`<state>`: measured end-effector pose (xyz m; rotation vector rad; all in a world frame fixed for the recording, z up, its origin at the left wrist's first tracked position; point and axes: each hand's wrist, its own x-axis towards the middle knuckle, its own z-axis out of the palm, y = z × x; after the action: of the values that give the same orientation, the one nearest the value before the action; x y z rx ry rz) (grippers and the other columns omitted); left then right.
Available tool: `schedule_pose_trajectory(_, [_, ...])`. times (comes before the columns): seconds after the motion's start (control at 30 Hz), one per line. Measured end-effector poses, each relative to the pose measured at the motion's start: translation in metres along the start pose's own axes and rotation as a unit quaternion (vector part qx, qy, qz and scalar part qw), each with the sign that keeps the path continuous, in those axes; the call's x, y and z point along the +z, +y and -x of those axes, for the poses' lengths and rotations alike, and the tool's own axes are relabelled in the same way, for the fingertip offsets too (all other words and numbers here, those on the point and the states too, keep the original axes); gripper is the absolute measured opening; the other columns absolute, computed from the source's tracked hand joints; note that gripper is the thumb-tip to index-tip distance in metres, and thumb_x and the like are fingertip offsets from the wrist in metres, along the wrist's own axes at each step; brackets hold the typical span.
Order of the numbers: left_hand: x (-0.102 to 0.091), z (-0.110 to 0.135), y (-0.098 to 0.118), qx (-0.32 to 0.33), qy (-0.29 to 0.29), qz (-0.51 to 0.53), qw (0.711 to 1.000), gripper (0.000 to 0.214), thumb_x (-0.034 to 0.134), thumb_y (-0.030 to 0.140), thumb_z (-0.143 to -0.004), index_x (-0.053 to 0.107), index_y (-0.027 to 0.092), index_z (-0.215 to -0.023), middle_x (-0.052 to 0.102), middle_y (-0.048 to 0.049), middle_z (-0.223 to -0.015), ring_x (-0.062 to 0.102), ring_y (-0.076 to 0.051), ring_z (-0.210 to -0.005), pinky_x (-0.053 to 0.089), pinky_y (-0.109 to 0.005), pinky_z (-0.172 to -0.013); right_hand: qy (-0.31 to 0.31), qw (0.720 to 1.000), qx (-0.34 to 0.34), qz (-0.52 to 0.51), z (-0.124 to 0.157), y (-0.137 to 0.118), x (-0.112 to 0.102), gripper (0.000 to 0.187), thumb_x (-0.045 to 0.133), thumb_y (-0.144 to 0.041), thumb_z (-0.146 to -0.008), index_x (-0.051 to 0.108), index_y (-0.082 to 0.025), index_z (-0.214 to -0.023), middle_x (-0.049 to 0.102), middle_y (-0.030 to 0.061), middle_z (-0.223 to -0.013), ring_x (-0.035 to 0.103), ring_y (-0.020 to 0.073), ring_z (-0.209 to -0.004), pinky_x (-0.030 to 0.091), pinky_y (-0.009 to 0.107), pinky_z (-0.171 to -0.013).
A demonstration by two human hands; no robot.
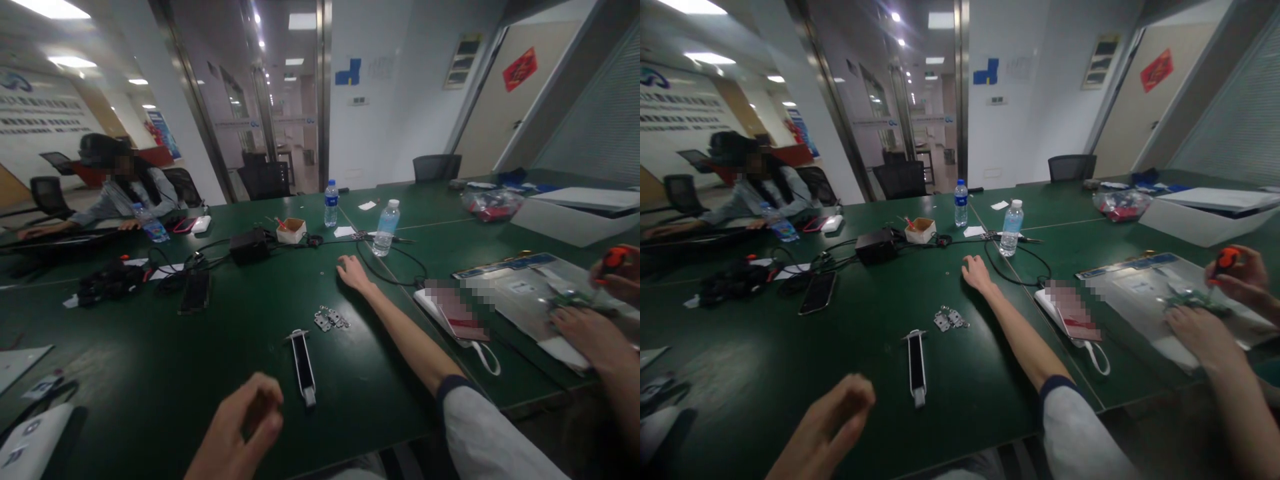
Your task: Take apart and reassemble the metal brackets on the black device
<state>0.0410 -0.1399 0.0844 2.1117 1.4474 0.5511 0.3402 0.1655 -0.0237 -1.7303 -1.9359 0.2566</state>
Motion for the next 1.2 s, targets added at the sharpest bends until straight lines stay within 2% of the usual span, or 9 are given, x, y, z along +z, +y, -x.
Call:
schedule_pose_trajectory(0.07, [0.006,-0.048,0.003,-0.051,0.073,0.051,0.995,0.033,0.04,0.049,-0.092,0.059,0.023,-0.085,0.061,-0.0011,-0.077,0.055,-0.016,-0.065,0.048,-0.027,-0.056,-0.025,0.999,0.013,0.028,-0.006,-0.001,0.012,0.033,0.047,-0.03,-0.091,0.057,-0.017,-0.119,0.055,0.0142,-0.112,0.052,0.0221,-0.101,0.039,0.031,-0.089])
schedule_pose_trajectory(0.13, [0.014,-0.095,-0.004,-0.058,0.15,0.054,0.985,0.034,0.04,0.05,-0.091,0.056,0.021,-0.082,0.058,-0.0005,-0.074,0.051,-0.014,-0.061,0.045,-0.026,-0.055,-0.026,0.998,0.015,0.046,-0.007,-0.001,0.019,0.032,0.045,-0.031,-0.093,0.061,-0.017,-0.116,0.055,0.0144,-0.111,0.051,0.0232,-0.102,0.039,0.032,-0.09])
schedule_pose_trajectory(0.2, [0.022,-0.131,-0.02,-0.053,0.193,0.029,0.979,0.032,0.041,0.046,-0.091,0.053,0.019,-0.078,0.055,-0.0006,-0.072,0.05,-0.014,-0.062,0.045,-0.026,-0.057,-0.02,0.998,0.013,0.05,-0.005,0.001,0.023,0.031,0.043,-0.029,-0.094,0.064,-0.016,-0.112,0.056,0.0144,-0.109,0.051,0.0227,-0.102,0.038,0.031,-0.091])
schedule_pose_trajectory(0.3, [0.035,-0.159,-0.053,-0.029,0.162,0.004,0.986,0.03,0.041,0.042,-0.09,0.053,0.018,-0.075,0.054,-0.0011,-0.07,0.049,-0.014,-0.061,0.044,-0.027,-0.059,-0.026,0.999,0.006,0.043,0.0,0.006,0.021,0.032,0.04,-0.024,-0.095,0.065,-0.014,-0.112,0.058,0.0147,-0.107,0.053,0.0212,-0.101,0.038,0.029,-0.092])
schedule_pose_trajectory(0.4, [0.043,-0.16,-0.079,-0.018,0.103,-0.005,0.995,0.03,0.04,0.04,-0.091,0.055,0.018,-0.077,0.056,-0.0013,-0.072,0.05,-0.014,-0.062,0.045,-0.027,-0.061,-0.042,0.998,-0.003,0.043,0.006,0.011,0.016,0.033,0.038,-0.02,-0.095,0.066,-0.014,-0.111,0.06,0.0139,-0.107,0.054,0.0203,-0.1,0.038,0.027,-0.09])
schedule_pose_trajectory(0.53, [0.043,-0.148,-0.092,-0.002,0.064,-0.004,0.998,0.032,0.038,0.04,-0.093,0.057,0.017,-0.082,0.058,-0.0027,-0.078,0.053,-0.015,-0.067,0.045,-0.027,-0.063,-0.059,0.997,0.002,0.051,0.021,0.014,0.007,0.028,0.041,-0.02,-0.095,0.065,-0.015,-0.108,0.059,0.0132,-0.105,0.056,0.0201,-0.096,0.04,0.027,-0.086])
schedule_pose_trajectory(0.8, [0.036,-0.133,-0.087,0.039,-0.058,-0.022,0.997,0.027,0.039,0.037,-0.093,0.058,0.018,-0.092,0.059,-0.0043,-0.091,0.053,-0.014,-0.076,0.046,-0.026,-0.069,-0.093,0.995,-0.005,0.046,0.074,0.02,-0.02,0.017,0.048,-0.025,-0.091,0.061,-0.013,-0.092,0.06,0.0113,-0.095,0.056,0.0199,-0.091,0.041,0.029,-0.084])
schedule_pose_trajectory(1.03, [0.033,-0.132,-0.079,0.048,-0.076,-0.044,0.995,0.024,0.042,0.035,-0.091,0.059,0.018,-0.094,0.059,-0.004,-0.089,0.051,-0.015,-0.076,0.044,-0.026,-0.07,-0.117,0.992,0.008,0.046,0.086,0.017,-0.031,0.013,0.05,-0.022,-0.089,0.06,-0.014,-0.086,0.062,0.0104,-0.09,0.058,0.0188,-0.086,0.042,0.028,-0.079])
schedule_pose_trajectory(1.2, [0.032,-0.128,-0.077,0.072,-0.088,-0.06,0.992,0.022,0.043,0.031,-0.09,0.059,0.018,-0.095,0.059,-0.0043,-0.09,0.051,-0.015,-0.076,0.042,-0.029,-0.072,-0.129,0.991,-0.027,0.009,0.087,0.005,-0.036,0.012,0.052,-0.019,-0.087,0.061,-0.015,-0.094,0.065,0.0079,-0.088,0.06,0.0169,-0.08,0.044,0.028,-0.075])
